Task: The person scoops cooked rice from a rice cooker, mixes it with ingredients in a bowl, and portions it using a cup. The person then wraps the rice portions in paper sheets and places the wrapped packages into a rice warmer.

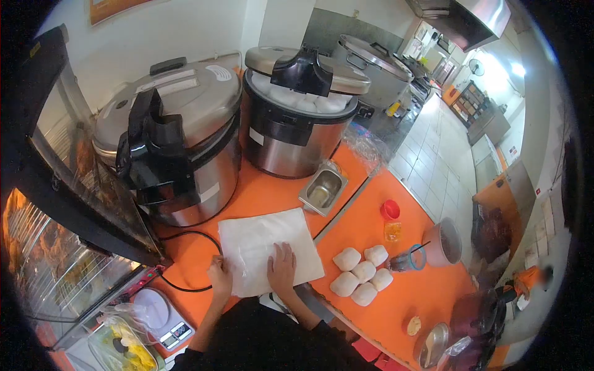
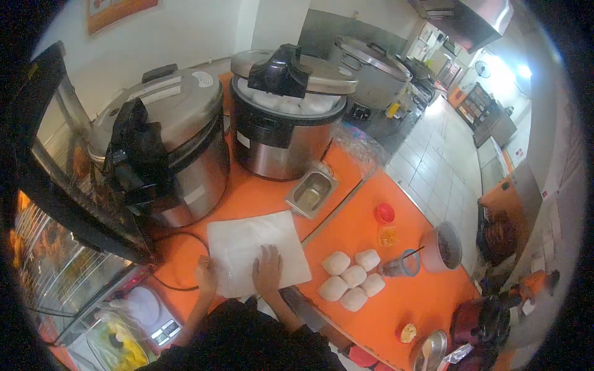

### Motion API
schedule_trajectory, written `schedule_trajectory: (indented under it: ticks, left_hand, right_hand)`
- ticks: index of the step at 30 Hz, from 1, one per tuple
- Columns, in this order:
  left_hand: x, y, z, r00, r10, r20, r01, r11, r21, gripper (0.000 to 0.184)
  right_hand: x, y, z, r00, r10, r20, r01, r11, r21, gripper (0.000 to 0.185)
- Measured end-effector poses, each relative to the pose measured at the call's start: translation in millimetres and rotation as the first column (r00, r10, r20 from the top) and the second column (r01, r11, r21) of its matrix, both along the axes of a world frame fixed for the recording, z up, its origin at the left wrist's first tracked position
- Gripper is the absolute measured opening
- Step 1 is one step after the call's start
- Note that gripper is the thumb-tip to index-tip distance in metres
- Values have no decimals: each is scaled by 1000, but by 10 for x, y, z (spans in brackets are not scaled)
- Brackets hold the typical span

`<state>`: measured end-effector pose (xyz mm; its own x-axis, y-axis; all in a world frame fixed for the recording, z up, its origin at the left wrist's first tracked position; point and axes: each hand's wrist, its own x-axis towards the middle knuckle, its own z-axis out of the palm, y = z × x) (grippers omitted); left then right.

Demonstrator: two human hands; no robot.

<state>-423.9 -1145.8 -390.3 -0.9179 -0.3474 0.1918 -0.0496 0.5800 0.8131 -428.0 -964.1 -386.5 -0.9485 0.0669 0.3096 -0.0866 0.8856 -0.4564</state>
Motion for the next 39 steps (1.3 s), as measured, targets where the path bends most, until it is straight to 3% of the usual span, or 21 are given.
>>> schedule_trajectory:
  ticks: [2,5,8,9,11,14,17,20,23,26,29,31,32,34,35,36,38,39]
  left_hand:
    - [10,6,-21,997,23,-77,-19,999,42,9]
    - [11,-50,-94,998,-55,-17,55,998,33,15]
    - [13,-113,-80,973,24,-229,-59,987,-147,13]
    - [27,-193,-207,983,36,-181,-23,997,70,11]
    - [64,-344,-377,996,24,-82,19,873,488,9]
    - [194,-433,-131,990,79,121,-140,732,667,7]
    - [365,-455,244,992,-56,115,-51,651,757,6]
    - [547,-525,335,985,-162,51,100,796,597,14]
    - [679,-496,583,978,66,-198,50,846,530,23]
    - [668,-524,1264,967,-23,-252,54,992,116,30]
    - [500,-319,1975,846,-284,-452,251,959,-133,37]
    - [432,-164,2534,728,-643,-237,482,726,-490,42]
    - [386,-34,2762,623,-777,-88,573,531,-625,44]
    - [302,419,3091,334,-942,32,718,232,-656,45]
    - [290,652,3147,158,-983,96,752,57,-656,46]
    - [269,879,3104,37,-993,109,781,-39,-624,45]
    - [281,1349,2986,-193,-973,128,798,-231,-557,44]
    - [367,1569,3195,-212,-921,328,837,-344,-426,47]
  right_hand:
    - [6,-6,8,1000,1,-7,0,999,33,47]
    - [27,-36,31,1000,-14,6,13,993,120,50]
    - [17,-30,64,999,-40,-1,39,984,173,53]
    - [4,-20,59,999,-39,-1,39,985,167,53]
    - [-15,11,47,999,-41,0,41,987,155,53]
    - [-28,29,62,999,-35,10,33,987,154,52]
    - [-47,16,81,999,-42,-6,43,988,149,52]
    - [-77,9,57,998,-55,-19,58,986,155,51]
    - [-129,26,12,996,-67,-51,74,986,146,52]
    - [-276,158,-68,1000,9,28,1,939,-343,51]
    - [-202,296,911,952,260,-161,-291,608,-738,58]
    - [69,429,1864,799,474,-370,-586,479,-654,70]
    - [233,554,2106,763,532,-367,-645,595,-479,75]
    - [626,803,2618,743,605,-286,-656,743,-134,83]
    - [811,945,2790,769,590,-246,-613,790,-19,80]
    - [987,1104,2895,800,567,-198,-560,823,94,77]
    - [1315,1496,2904,867,489,98,-496,866,67,66]
    - [1497,1676,2878,861,447,242,-470,881,45,61]
